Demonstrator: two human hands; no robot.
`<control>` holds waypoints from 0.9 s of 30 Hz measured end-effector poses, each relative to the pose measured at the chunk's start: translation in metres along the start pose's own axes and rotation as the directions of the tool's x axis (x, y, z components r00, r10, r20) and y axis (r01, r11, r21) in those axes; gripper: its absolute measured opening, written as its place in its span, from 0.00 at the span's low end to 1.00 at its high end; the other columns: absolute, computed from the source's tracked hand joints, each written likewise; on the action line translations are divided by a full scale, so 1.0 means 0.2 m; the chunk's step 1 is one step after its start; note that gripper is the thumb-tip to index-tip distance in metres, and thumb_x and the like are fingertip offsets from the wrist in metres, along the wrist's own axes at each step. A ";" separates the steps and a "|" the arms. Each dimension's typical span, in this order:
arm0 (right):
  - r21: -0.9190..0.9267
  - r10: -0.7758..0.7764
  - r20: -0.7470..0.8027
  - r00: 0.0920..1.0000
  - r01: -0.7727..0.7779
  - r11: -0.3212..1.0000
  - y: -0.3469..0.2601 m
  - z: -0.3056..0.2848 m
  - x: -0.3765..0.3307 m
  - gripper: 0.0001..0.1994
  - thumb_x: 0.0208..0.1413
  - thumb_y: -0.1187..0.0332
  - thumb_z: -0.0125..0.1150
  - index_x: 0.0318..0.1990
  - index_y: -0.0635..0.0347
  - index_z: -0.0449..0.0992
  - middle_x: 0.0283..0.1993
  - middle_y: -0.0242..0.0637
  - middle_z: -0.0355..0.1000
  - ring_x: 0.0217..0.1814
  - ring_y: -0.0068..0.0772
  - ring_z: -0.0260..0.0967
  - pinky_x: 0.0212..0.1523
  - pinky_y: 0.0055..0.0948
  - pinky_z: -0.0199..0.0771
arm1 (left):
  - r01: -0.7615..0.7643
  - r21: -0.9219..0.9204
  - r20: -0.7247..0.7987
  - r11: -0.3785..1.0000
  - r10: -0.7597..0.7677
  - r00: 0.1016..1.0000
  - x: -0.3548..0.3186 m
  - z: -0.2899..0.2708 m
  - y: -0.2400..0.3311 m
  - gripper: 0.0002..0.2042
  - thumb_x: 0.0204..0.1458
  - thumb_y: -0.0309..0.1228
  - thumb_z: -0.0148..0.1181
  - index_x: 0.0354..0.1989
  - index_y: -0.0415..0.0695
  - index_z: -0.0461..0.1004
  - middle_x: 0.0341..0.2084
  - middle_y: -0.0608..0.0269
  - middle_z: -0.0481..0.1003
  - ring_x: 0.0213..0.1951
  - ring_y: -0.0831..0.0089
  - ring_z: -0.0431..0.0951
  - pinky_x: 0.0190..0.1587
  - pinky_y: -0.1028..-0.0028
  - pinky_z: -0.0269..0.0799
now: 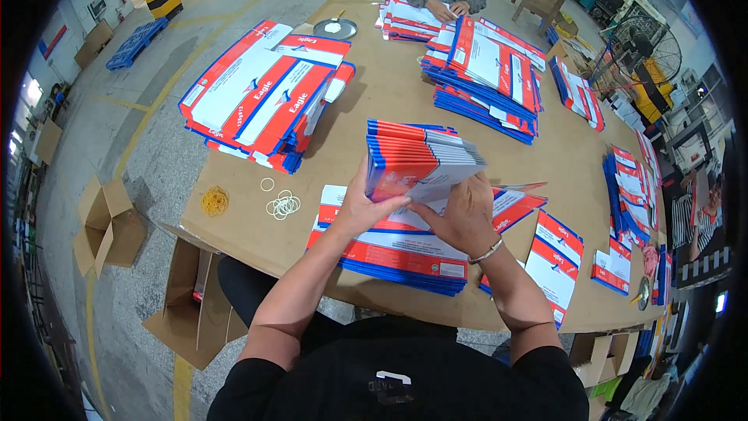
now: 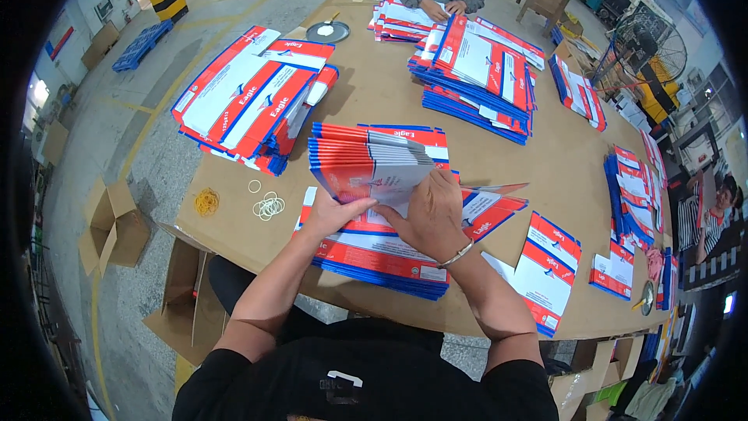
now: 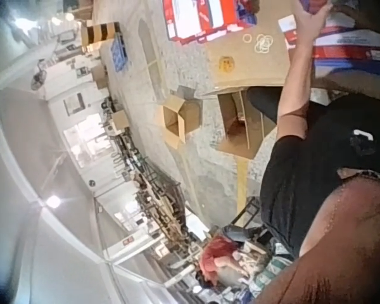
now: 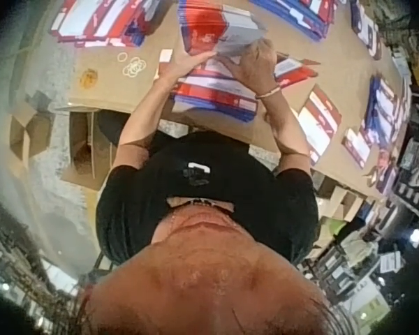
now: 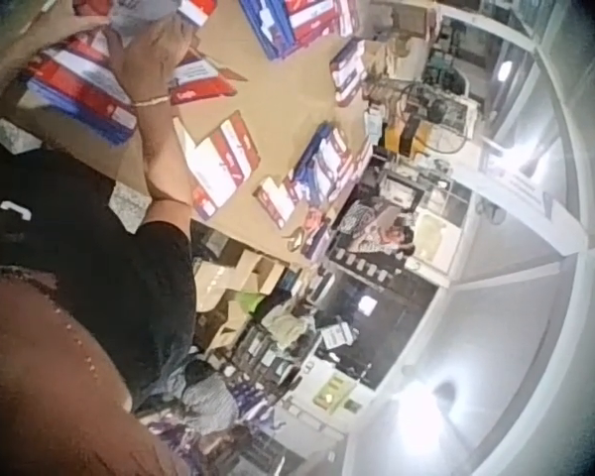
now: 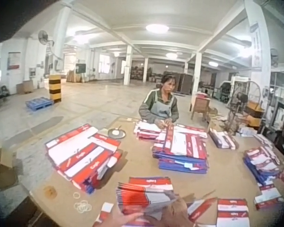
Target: Packing flat boxes into a larger carton and organizing stacks of products.
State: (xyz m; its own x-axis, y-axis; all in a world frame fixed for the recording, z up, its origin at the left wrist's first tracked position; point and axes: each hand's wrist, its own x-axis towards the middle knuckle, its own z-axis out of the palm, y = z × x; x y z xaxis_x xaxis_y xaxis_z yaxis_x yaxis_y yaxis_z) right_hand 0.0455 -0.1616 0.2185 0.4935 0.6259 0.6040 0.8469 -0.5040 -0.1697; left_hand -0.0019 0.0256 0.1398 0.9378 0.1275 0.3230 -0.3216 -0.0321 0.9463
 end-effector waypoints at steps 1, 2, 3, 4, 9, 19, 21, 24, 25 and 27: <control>0.007 0.008 0.006 1.000 -0.008 1.000 0.00 0.00 0.00 0.28 0.42 0.58 0.72 0.44 0.68 0.67 0.34 0.47 0.71 0.37 0.47 0.71 0.45 0.43 0.66 | 0.047 -0.015 -0.055 0.999 -0.048 0.997 0.01 0.02 0.01 0.37 0.39 0.28 0.74 0.58 0.41 0.60 0.49 0.54 0.72 0.50 0.67 0.74 0.53 0.68 0.69; 0.014 0.016 0.011 1.000 -0.016 1.000 -0.01 0.00 0.01 0.27 0.43 0.59 0.72 0.44 0.68 0.67 0.34 0.47 0.71 0.37 0.47 0.70 0.46 0.43 0.65 | 0.092 -0.033 -0.110 0.995 -0.095 0.989 0.01 0.05 0.01 0.36 0.39 0.28 0.74 0.58 0.40 0.61 0.47 0.55 0.73 0.49 0.67 0.75 0.53 0.68 0.70; 0.014 0.015 0.011 1.000 -0.015 1.000 0.02 0.01 0.01 0.27 0.43 0.59 0.72 0.44 0.68 0.67 0.34 0.47 0.71 0.37 0.47 0.70 0.46 0.43 0.65 | 0.091 -0.033 -0.110 0.995 -0.094 0.989 0.02 0.06 0.00 0.36 0.39 0.28 0.74 0.58 0.40 0.61 0.47 0.55 0.73 0.49 0.67 0.75 0.53 0.68 0.70; 0.005 0.034 -0.024 0.999 -0.034 0.999 0.06 0.03 0.01 0.26 0.44 0.60 0.71 0.45 0.67 0.67 0.34 0.46 0.71 0.36 0.48 0.70 0.46 0.44 0.64 | 0.013 0.020 -0.140 1.000 -0.010 0.990 0.03 0.08 -0.02 0.35 0.40 0.29 0.74 0.57 0.40 0.62 0.45 0.54 0.74 0.48 0.67 0.76 0.52 0.69 0.71; 0.061 0.055 -0.023 0.998 -0.054 0.997 0.13 0.04 0.01 0.25 0.46 0.62 0.70 0.48 0.65 0.67 0.36 0.46 0.71 0.38 0.48 0.69 0.47 0.43 0.62 | -0.082 0.136 -0.166 0.987 0.105 0.981 0.06 0.10 -0.06 0.31 0.40 0.30 0.73 0.53 0.39 0.65 0.42 0.53 0.76 0.44 0.67 0.78 0.49 0.69 0.72; -0.160 -0.177 -0.231 0.957 0.142 0.977 -0.20 -0.33 0.14 0.22 0.43 0.68 0.70 0.50 0.46 0.78 0.58 0.34 0.65 0.58 0.42 0.60 0.59 0.48 0.56 | -0.130 0.006 -0.249 0.991 0.128 0.960 0.00 0.15 -0.05 0.22 0.44 0.29 0.71 0.45 0.40 0.67 0.36 0.57 0.77 0.39 0.70 0.79 0.42 0.72 0.74; -0.184 -0.229 -0.247 0.942 0.187 0.965 -0.20 -0.33 0.13 0.19 0.42 0.72 0.68 0.46 0.44 0.81 0.55 0.30 0.68 0.57 0.37 0.60 0.58 0.46 0.56 | -0.128 0.080 -0.226 0.989 0.143 0.964 -0.01 0.15 -0.05 0.20 0.44 0.27 0.70 0.43 0.41 0.67 0.34 0.57 0.76 0.38 0.69 0.79 0.41 0.72 0.74; -0.181 -0.237 -0.252 0.938 0.195 0.964 -0.20 -0.33 0.09 0.20 0.42 0.72 0.68 0.47 0.45 0.81 0.53 0.29 0.69 0.56 0.36 0.60 0.57 0.45 0.57 | -0.161 0.165 -0.201 0.973 0.193 0.960 0.00 0.16 -0.06 0.20 0.43 0.26 0.71 0.42 0.41 0.67 0.34 0.56 0.76 0.37 0.69 0.79 0.40 0.72 0.73; -0.179 -0.235 -0.250 0.939 0.194 0.964 -0.21 -0.34 0.08 0.20 0.42 0.72 0.68 0.47 0.45 0.81 0.53 0.29 0.69 0.56 0.36 0.60 0.57 0.45 0.57 | -0.158 0.163 -0.202 0.974 0.190 0.961 0.00 0.16 -0.06 0.20 0.43 0.26 0.71 0.42 0.41 0.67 0.34 0.56 0.76 0.37 0.69 0.79 0.40 0.72 0.73; -0.146 -0.237 -0.275 0.932 0.203 0.968 -0.23 -0.35 0.07 0.16 0.43 0.73 0.67 0.43 0.49 0.81 0.50 0.28 0.71 0.52 0.35 0.62 0.55 0.45 0.59 | -0.162 0.216 -0.199 0.963 0.206 0.958 -0.01 0.16 -0.05 0.20 0.42 0.24 0.71 0.42 0.41 0.66 0.34 0.56 0.76 0.37 0.67 0.79 0.40 0.71 0.73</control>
State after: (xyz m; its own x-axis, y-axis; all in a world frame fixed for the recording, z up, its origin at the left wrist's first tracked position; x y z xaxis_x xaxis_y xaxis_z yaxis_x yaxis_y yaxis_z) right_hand -0.0002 -0.1721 0.2886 0.2047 0.5390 0.8171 0.8914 -0.4475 0.0719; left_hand 0.0036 -0.0056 0.1307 0.8063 0.3130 0.5019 -0.4332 -0.2654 0.8613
